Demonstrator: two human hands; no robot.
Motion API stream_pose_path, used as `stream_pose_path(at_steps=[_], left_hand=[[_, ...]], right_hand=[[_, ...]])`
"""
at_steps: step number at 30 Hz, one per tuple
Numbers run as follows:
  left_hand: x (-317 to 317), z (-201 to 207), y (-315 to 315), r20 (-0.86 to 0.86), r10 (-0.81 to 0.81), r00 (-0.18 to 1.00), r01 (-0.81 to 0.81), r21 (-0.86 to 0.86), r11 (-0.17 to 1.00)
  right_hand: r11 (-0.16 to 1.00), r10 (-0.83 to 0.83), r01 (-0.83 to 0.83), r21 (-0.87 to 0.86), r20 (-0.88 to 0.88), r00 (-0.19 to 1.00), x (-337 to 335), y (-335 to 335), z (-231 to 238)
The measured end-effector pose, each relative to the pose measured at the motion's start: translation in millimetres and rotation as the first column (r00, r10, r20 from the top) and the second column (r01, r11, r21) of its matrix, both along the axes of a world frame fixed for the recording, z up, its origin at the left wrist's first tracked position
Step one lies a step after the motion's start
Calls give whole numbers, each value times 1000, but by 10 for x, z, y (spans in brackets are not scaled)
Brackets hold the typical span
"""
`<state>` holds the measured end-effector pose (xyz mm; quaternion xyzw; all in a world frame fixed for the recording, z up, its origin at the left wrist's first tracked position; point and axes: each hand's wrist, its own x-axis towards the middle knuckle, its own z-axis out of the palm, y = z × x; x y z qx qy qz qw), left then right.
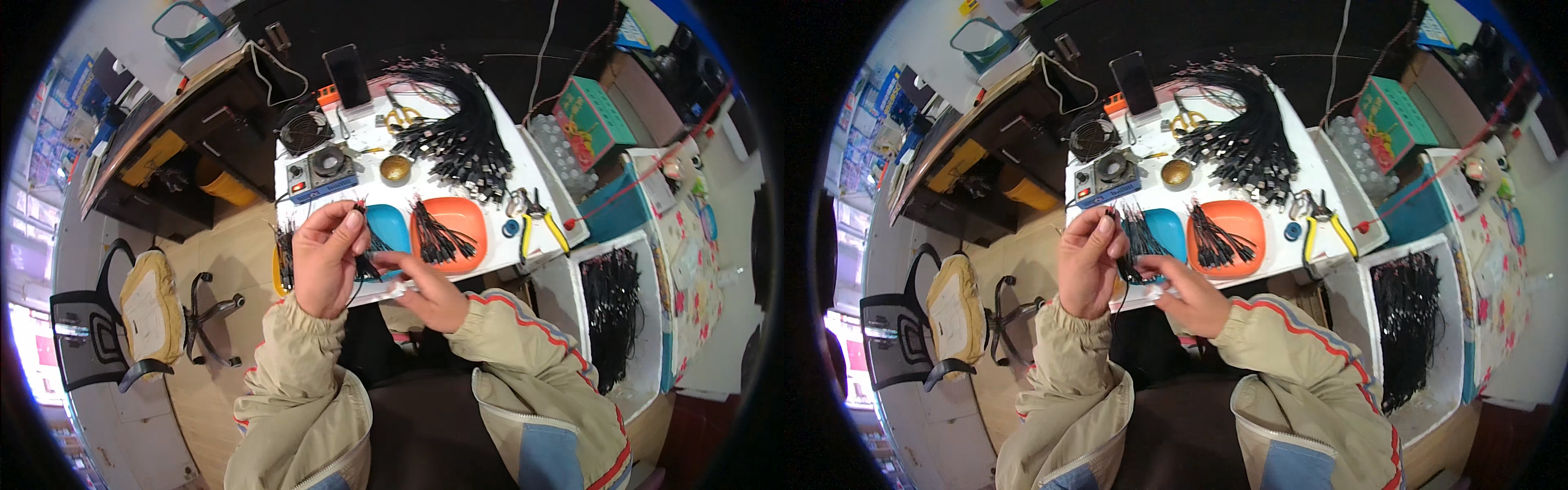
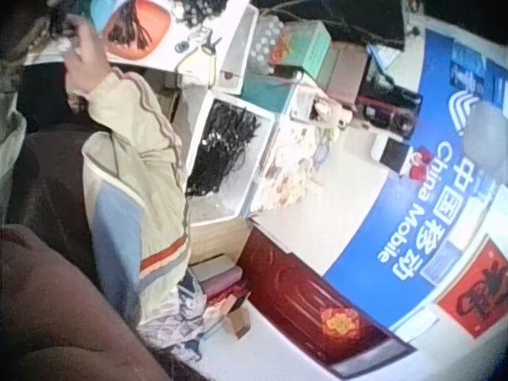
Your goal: The person repeatedly picks up black wires, strips the ends, and solders them using a soldering iron and solder wire. Finished wires are placed into colored trays on the table.
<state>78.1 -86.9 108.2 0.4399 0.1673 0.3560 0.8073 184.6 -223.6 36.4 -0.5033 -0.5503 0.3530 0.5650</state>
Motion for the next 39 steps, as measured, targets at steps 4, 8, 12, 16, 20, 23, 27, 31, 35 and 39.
stream_pose_path(at_steps=[4, 8, 12, 16, 20, 23, 27, 31, 35, 39], left_hand=[[66, -19, -425, 24, 17, 1000, -16, -52, 999], [115, -36, -671, -100, -32, 994, 58, 268, 962], [61, -145, -631, -213, -107, 971, 163, 266, 950], [-47, -419, -493, -285, -132, 950, 203, 237, 950], [-169, -687, -426, -356, -139, 924, 222, 206, 953], [-269, -825, -408, -384, -171, 907, 243, 147, 959], [-411, -924, -372, -463, -175, 869, 262, 129, 956], [-529, -938, -301, -483, -142, 864, 233, 134, 963], [-617, -970, -220, -553, -52, 831, 140, 118, 983], [-709, -1036, -56, -501, 14, 865, 101, 203, 974]], right_hand=[[998, -53, 55, 30, -55, 997, -287, -92, 181], [980, -53, -36, -196, -430, 901, 16, -556, 404], [900, -415, 373, -227, -178, 892, 685, -1700, 1042], [701, -619, 657, -278, 221, 754, 1039, -2670, 1639], [477, -472, 869, -132, 795, 380, 1594, -3206, 1291], [232, -271, 970, -68, 954, 131, 2174, -3420, 452], [-2, -256, 972, -237, 939, 228, 2679, -3580, -662], [130, -485, 991, -24, 870, 84, 2816, -3562, -1403], [179, -520, 972, 149, 853, -34, 2963, -3578, -1802], [75, -497, 994, -77, 861, 104, 3179, -3771, -1920]])
